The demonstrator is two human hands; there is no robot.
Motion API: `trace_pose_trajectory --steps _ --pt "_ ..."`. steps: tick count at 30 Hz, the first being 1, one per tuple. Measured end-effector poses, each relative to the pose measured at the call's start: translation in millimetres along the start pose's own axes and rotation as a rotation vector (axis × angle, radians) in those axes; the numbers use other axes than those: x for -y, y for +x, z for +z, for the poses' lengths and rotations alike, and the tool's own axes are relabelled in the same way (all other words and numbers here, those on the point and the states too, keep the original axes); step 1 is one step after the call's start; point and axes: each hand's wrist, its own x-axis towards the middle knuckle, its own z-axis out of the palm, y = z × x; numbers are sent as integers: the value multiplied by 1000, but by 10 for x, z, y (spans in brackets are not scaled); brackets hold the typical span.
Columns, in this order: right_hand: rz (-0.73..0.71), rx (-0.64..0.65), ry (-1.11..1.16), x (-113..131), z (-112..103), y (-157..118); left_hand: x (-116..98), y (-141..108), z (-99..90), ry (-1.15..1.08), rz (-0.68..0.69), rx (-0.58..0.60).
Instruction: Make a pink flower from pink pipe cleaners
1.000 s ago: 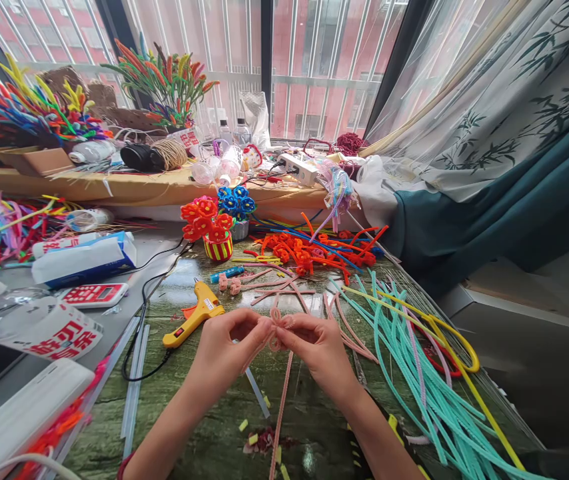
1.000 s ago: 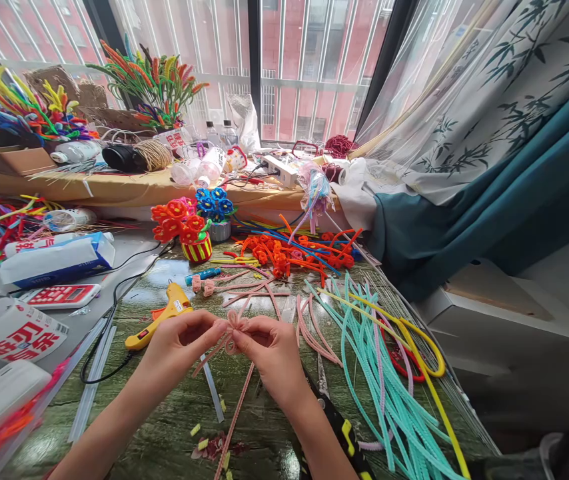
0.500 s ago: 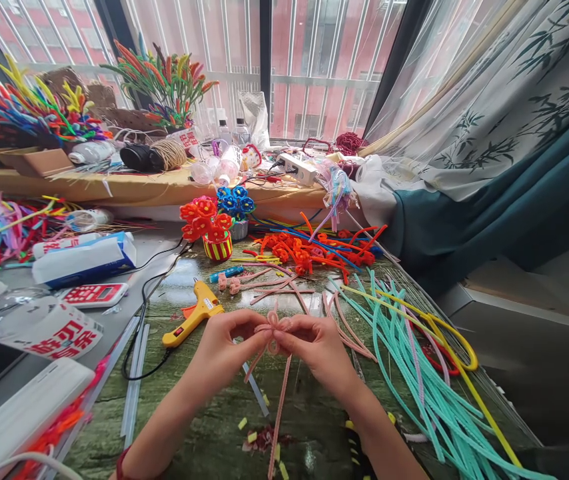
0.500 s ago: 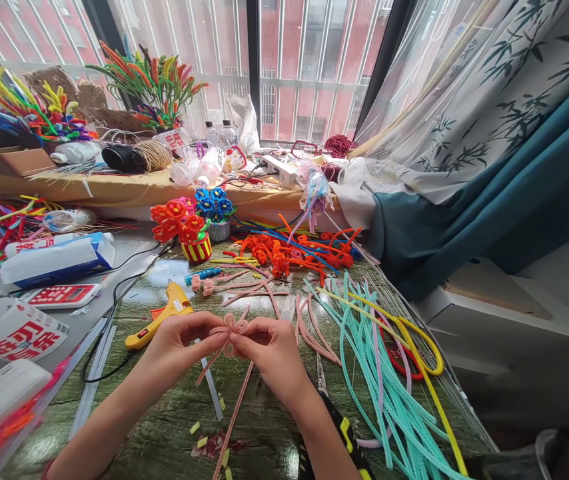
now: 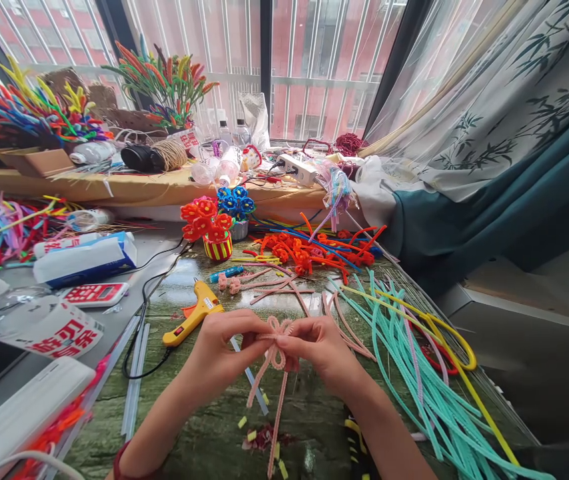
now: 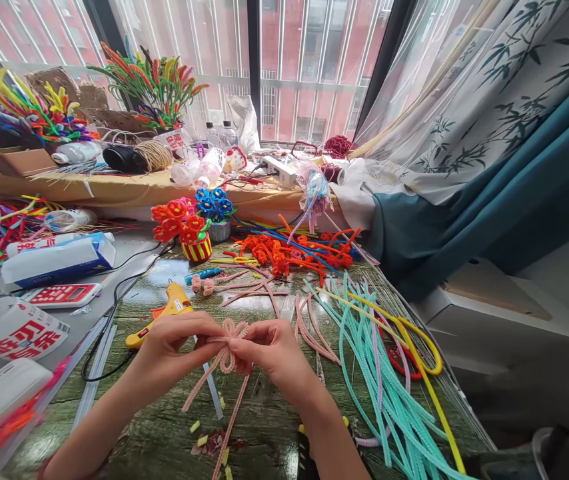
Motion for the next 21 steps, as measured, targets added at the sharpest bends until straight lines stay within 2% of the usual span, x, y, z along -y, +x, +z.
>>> trace_pose_trajectory --steps 2,5,9,14,17,19,21 --pt "39 40 83 -10 -19 0 -29 -16 1 51 174 -27" --pt "172 96 236 -33 -36 2 -83 -32 22 135 414 -66" --pt "305 185 408 -52 -36 -8 -154 -64 38 201 578 -78" --pt "300 216 368 -39 -34 -25 -147 -126 4 497 738 -123" --pt "163 179 304 -18 -25 -15 -89 -113 -2 503 683 -170" --pt "8 70 214 -2 -17 -2 -48 -80 7 419 510 -239" --pt "-130 -72 105 9 -12 9 -19 -39 23 305 250 -308"
